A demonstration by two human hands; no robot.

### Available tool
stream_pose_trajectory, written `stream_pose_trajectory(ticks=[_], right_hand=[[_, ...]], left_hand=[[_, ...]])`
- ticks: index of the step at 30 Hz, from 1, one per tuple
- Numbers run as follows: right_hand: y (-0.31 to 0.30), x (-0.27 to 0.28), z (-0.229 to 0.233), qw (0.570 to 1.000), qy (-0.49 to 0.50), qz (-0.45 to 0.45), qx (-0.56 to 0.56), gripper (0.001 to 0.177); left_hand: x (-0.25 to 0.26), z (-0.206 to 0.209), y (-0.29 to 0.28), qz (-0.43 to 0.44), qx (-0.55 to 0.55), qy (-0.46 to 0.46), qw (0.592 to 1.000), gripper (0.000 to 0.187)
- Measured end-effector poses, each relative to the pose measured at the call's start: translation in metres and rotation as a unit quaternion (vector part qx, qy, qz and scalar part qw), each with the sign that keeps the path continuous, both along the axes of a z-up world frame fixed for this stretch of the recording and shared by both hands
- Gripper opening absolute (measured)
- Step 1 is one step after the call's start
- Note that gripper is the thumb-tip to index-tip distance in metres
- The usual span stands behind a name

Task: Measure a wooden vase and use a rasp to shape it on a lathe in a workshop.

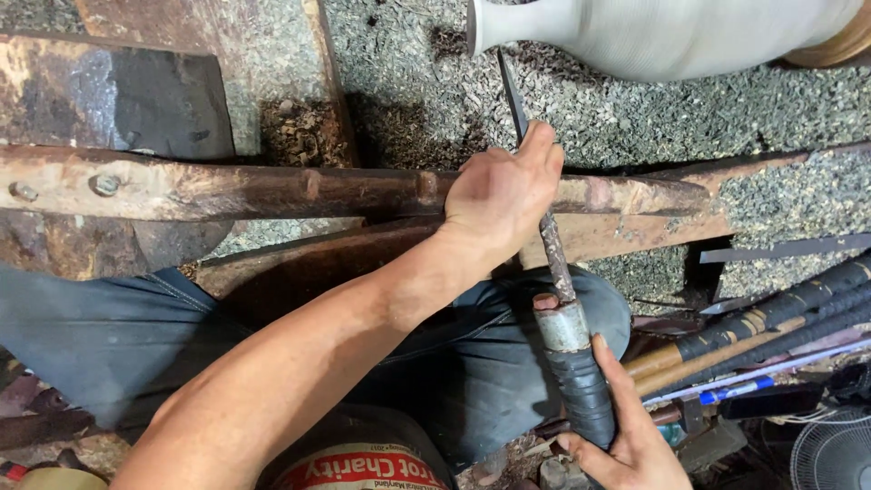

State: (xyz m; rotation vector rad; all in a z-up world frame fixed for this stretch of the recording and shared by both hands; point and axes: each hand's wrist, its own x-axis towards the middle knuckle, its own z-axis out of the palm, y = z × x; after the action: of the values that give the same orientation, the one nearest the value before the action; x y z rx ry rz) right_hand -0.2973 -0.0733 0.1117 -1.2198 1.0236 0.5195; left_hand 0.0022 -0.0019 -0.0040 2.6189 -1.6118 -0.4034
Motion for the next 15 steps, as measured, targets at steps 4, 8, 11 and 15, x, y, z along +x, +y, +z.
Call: stream_pose_trajectory(ticks=[4,8,11,15], right_hand=[[-0.014,-0.03,-0.009,0.996,-0.048,-0.025,0.072,0.116],[-0.003,-0.01,-0.002,0.997,-0.057,-0.017,0.038,0.114],[0.009,-0.003,0.002,0.998,-0.068,-0.001,-0.01,0.11],[0.026,0.014,0.009,0.999,-0.014,-0.027,-0.02,0.115]], left_hand=[[-0.001,0.0,0.001,-0.003,-0.006,0.01,1.0,0.033],[0.001,0.003,0.001,-0.01,-0.001,0.005,1.0,0.036],[0.001,-0.001,-0.002,-0.017,0.0,-0.011,1.0,0.037],[-0.001,-0.008,-0.002,-0.081,0.017,-0.065,0.994,0.036]])
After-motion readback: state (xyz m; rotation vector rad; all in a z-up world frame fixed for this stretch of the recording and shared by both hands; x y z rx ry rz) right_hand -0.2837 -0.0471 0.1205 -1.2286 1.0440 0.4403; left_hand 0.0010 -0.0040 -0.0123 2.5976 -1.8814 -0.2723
